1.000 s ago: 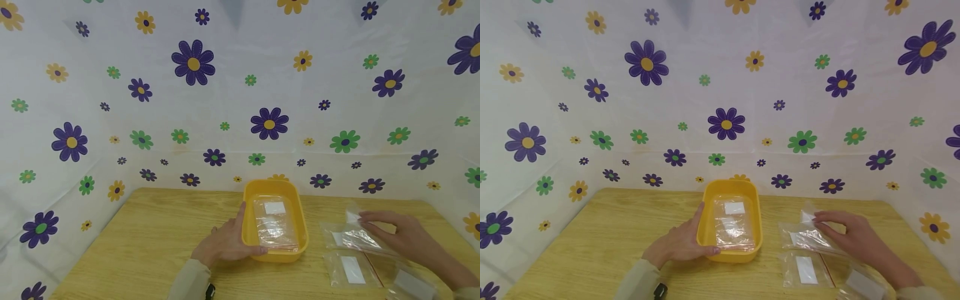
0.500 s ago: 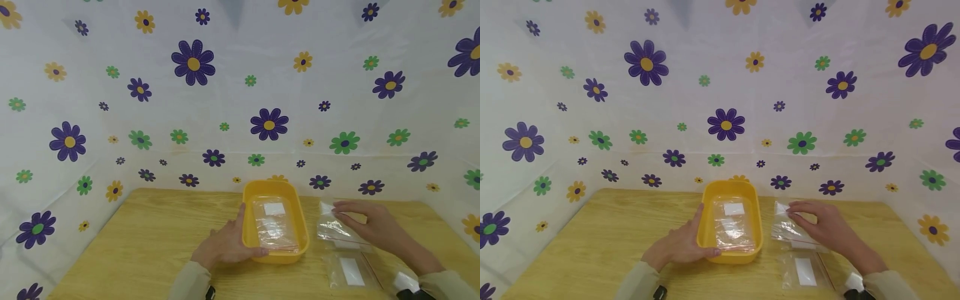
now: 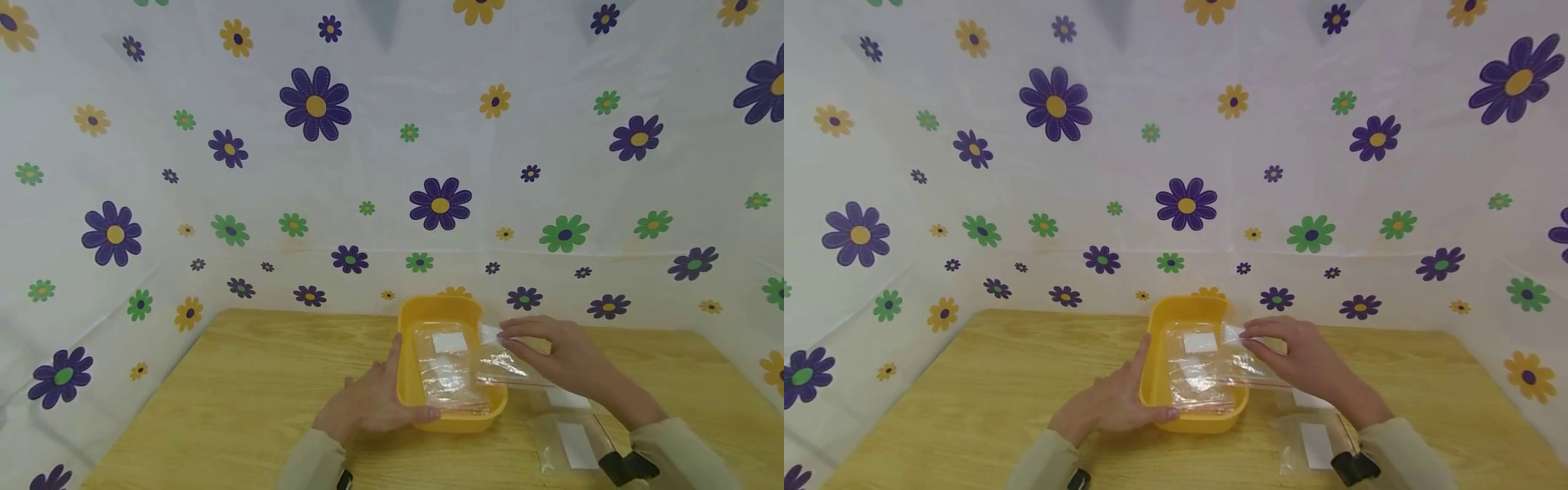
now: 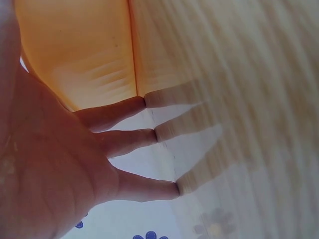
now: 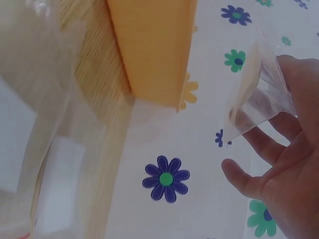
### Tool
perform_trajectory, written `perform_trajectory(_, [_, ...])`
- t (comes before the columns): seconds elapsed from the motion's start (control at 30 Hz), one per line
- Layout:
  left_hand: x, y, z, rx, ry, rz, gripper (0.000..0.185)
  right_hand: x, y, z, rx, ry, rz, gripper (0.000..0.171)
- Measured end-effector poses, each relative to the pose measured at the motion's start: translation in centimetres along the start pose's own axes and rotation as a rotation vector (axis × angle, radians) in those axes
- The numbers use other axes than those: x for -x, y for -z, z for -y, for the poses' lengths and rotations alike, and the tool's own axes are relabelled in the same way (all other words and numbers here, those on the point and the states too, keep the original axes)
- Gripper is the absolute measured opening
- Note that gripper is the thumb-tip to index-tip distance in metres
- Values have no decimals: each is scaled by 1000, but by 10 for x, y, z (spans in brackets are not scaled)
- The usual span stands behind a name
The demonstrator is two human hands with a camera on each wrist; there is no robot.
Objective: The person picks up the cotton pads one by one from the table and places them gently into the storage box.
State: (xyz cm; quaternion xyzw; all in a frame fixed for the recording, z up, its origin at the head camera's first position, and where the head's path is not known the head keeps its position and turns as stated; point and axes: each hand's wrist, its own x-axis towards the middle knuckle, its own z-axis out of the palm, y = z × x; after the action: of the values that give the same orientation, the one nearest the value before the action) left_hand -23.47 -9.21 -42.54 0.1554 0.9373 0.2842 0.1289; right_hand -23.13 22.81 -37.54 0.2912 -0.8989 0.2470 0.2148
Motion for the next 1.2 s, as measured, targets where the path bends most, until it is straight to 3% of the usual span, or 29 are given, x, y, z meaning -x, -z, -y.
perform_trajectory(0.23, [1,0,0,-10,10,6,137,-10,-13,8,-72,9,21,21])
perform_trajectory(0.83, [3,1,-4,-72,54,26,133,-33,-57,22,-106,0,133,20])
perform_trajectory(1.0, [2,1,-4,-66,51,28,133,-35,-61,25,-91,10,169,26])
perform_trajectory(1.2, [2,1,-4,-64,49,22,134,-29,-57,19,-60,-69,214,33])
